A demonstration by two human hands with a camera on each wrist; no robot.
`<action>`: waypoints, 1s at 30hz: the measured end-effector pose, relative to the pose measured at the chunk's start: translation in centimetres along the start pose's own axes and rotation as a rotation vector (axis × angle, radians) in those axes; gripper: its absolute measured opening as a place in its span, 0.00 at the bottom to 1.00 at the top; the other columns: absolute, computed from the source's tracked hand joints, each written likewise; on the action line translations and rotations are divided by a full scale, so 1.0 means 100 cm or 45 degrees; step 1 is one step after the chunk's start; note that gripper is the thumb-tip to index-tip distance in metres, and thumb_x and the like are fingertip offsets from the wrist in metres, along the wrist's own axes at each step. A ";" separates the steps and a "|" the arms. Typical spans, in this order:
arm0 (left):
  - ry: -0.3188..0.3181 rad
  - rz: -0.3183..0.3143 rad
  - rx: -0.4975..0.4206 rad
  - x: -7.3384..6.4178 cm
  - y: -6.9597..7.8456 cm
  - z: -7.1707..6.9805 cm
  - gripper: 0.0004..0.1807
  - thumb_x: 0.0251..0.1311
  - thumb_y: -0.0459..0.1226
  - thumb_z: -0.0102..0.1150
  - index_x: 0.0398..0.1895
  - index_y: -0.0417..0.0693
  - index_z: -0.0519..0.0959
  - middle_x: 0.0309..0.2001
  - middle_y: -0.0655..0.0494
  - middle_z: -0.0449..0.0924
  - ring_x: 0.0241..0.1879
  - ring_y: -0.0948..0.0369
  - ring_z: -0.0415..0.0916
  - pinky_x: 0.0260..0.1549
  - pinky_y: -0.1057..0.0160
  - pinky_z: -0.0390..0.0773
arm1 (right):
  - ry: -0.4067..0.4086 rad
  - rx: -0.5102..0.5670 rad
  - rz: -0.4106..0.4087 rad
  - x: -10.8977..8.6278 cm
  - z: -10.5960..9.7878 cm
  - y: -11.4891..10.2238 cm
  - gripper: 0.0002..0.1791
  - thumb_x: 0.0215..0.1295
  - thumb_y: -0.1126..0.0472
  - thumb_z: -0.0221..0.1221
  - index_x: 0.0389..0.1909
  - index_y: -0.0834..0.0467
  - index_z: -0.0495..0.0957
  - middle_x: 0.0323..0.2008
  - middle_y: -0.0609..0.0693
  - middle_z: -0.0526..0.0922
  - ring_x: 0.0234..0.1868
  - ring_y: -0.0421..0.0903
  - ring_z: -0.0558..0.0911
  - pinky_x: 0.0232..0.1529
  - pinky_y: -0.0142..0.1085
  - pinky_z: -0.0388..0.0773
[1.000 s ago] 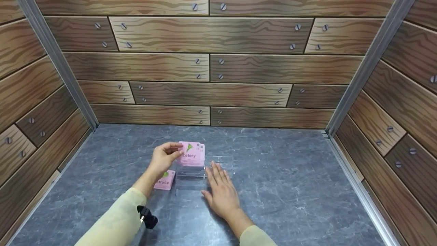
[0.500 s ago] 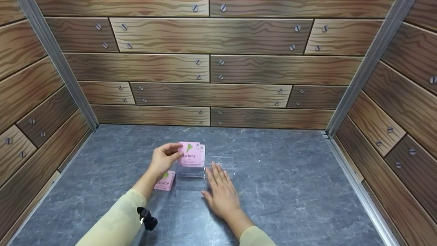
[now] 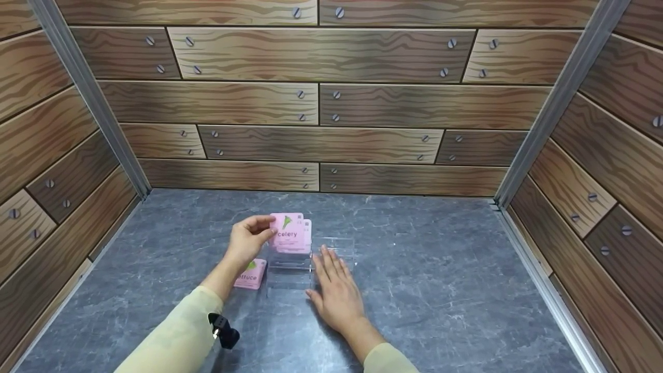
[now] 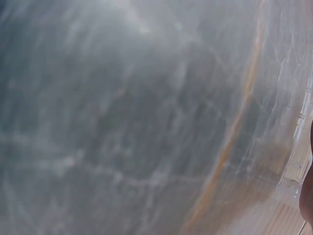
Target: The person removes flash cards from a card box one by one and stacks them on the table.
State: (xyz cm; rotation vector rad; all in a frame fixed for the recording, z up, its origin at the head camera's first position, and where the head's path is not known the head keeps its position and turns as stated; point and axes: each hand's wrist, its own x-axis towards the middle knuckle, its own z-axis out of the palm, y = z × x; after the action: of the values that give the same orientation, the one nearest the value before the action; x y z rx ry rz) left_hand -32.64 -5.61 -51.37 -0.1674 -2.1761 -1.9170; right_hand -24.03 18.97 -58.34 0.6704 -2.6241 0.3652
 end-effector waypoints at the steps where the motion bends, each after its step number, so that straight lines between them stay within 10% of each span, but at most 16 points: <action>1: 0.009 0.002 -0.002 0.000 0.001 0.000 0.12 0.63 0.23 0.69 0.49 0.38 0.88 0.43 0.45 0.90 0.44 0.55 0.85 0.46 0.64 0.83 | -0.006 0.001 0.002 0.000 -0.001 0.000 0.44 0.72 0.44 0.65 0.81 0.61 0.62 0.83 0.60 0.54 0.82 0.60 0.57 0.81 0.52 0.50; 30: 0.036 -0.058 -0.220 0.007 0.027 -0.011 0.22 0.61 0.21 0.67 0.60 0.35 0.84 0.53 0.40 0.86 0.41 0.57 0.85 0.41 0.67 0.85 | -0.091 0.001 0.023 0.002 -0.002 0.001 0.45 0.75 0.42 0.61 0.82 0.60 0.59 0.84 0.61 0.50 0.83 0.59 0.52 0.79 0.57 0.54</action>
State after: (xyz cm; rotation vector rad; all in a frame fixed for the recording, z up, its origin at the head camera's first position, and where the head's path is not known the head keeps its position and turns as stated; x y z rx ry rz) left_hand -32.52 -6.35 -48.44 -0.1211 -2.0124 -2.1186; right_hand -24.18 19.03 -58.05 0.6719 -2.6990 0.3536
